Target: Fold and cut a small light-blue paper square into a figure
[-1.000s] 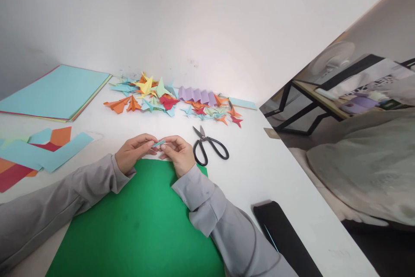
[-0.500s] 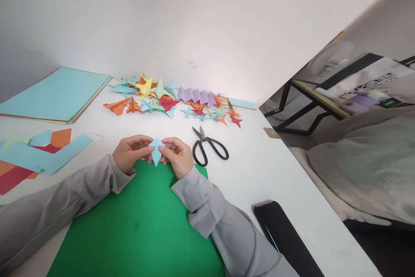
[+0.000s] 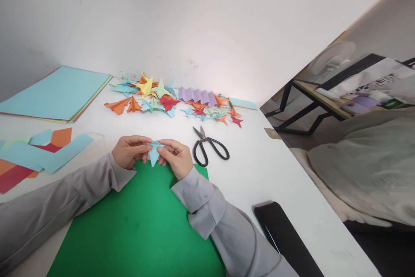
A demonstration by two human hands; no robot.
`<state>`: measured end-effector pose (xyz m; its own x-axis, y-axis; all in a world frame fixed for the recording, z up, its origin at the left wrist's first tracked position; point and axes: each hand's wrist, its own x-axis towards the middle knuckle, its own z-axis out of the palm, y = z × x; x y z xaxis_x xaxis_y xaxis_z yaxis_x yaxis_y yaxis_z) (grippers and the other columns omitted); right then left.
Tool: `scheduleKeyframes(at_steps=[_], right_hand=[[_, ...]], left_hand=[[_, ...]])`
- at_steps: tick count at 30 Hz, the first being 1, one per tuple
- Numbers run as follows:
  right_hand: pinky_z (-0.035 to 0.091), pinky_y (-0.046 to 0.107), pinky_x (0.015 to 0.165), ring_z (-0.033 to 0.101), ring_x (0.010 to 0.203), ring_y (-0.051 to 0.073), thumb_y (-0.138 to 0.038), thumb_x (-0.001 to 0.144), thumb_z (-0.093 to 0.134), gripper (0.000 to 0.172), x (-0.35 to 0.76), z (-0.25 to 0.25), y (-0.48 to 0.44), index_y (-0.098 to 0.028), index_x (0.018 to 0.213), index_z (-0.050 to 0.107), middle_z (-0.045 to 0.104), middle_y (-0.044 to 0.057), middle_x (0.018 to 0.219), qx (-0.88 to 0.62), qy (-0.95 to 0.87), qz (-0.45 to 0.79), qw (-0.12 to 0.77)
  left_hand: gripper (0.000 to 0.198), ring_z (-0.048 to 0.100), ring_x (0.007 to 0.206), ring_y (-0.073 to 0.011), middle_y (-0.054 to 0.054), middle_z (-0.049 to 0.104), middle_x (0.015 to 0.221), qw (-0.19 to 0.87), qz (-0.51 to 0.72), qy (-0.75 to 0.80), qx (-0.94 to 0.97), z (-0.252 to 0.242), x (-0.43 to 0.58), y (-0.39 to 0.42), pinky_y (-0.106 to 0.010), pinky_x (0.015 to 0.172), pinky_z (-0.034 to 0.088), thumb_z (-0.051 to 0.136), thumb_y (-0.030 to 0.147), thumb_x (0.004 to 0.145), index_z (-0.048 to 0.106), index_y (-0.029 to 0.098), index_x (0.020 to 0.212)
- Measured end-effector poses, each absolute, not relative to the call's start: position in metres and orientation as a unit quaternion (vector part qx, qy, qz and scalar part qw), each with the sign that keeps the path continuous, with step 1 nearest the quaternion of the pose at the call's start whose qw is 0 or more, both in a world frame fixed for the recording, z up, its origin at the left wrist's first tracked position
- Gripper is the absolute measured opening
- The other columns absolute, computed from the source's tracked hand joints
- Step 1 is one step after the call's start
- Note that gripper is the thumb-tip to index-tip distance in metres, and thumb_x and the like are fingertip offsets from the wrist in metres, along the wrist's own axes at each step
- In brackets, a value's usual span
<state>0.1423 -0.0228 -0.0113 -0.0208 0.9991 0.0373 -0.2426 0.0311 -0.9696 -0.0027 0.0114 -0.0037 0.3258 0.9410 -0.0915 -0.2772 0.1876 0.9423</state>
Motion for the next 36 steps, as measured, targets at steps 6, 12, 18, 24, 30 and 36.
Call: scheduleKeyframes(at_steps=[6, 12, 18, 24, 30, 36], right_hand=[[0.041, 0.020, 0.039, 0.053, 0.042, 0.009, -0.029, 0.064, 0.070, 0.017, 0.143, -0.009, -0.024, -0.016, 0.075, 0.065, 0.060, -0.003, 0.047, -0.427, -0.467, 0.538, 0.557], [0.040, 0.020, 0.038, 0.052, 0.039, 0.009, -0.026, 0.063, 0.071, 0.017, 0.143, -0.011, -0.023, -0.017, 0.078, 0.069, 0.059, -0.003, 0.044, -0.435, -0.437, 0.536, 0.576], [0.040, 0.022, 0.038, 0.050, 0.038, 0.009, -0.024, 0.060, 0.071, 0.012, 0.144, -0.011, -0.024, -0.019, 0.071, 0.072, 0.060, -0.002, 0.043, -0.440, -0.448, 0.526, 0.574], [0.040, 0.021, 0.040, 0.051, 0.039, 0.009, -0.021, 0.060, 0.071, 0.007, 0.145, -0.010, -0.024, -0.019, 0.067, 0.071, 0.060, -0.002, 0.043, -0.430, -0.455, 0.537, 0.566], [0.038, 0.020, 0.039, 0.051, 0.038, 0.008, -0.018, 0.061, 0.069, 0.006, 0.146, -0.012, -0.023, -0.019, 0.067, 0.071, 0.061, -0.002, 0.043, -0.432, -0.428, 0.547, 0.576], [0.041, 0.021, 0.042, 0.053, 0.042, 0.010, -0.017, 0.060, 0.067, 0.008, 0.147, -0.012, -0.023, -0.019, 0.067, 0.072, 0.063, -0.001, 0.046, -0.422, -0.405, 0.573, 0.573]], left_hand=[[0.023, 0.049, 0.033, -0.0095, 0.002, 0.055, 0.042, 0.675, 0.433, 0.372, 0.468, -0.001, -0.002, 0.009, -0.022, 0.033, 0.041, 0.074, 0.026, 0.053, 0.063, 0.011, 0.067], [0.023, 0.049, 0.033, -0.0100, 0.001, 0.056, 0.041, 0.688, 0.426, 0.370, 0.456, -0.001, 0.000, 0.008, -0.023, 0.033, 0.041, 0.074, 0.025, 0.053, 0.065, 0.010, 0.068], [0.016, 0.046, 0.030, -0.0101, 0.000, 0.053, 0.034, 0.719, 0.418, 0.369, 0.414, 0.005, -0.002, 0.011, -0.022, 0.031, 0.038, 0.073, 0.018, 0.047, 0.068, 0.010, 0.060], [0.014, 0.046, 0.030, -0.0101, 0.000, 0.053, 0.036, 0.729, 0.420, 0.366, 0.398, 0.006, -0.002, 0.011, -0.022, 0.029, 0.037, 0.074, 0.015, 0.042, 0.067, 0.010, 0.054], [0.016, 0.048, 0.031, -0.0104, 0.000, 0.056, 0.038, 0.706, 0.436, 0.353, 0.432, -0.001, -0.003, 0.010, -0.022, 0.031, 0.040, 0.071, 0.018, 0.053, 0.070, 0.010, 0.067], [0.012, 0.046, 0.030, -0.0105, 0.000, 0.052, 0.033, 0.721, 0.433, 0.355, 0.409, 0.006, -0.001, 0.010, -0.021, 0.031, 0.037, 0.070, 0.015, 0.049, 0.069, 0.010, 0.060]])
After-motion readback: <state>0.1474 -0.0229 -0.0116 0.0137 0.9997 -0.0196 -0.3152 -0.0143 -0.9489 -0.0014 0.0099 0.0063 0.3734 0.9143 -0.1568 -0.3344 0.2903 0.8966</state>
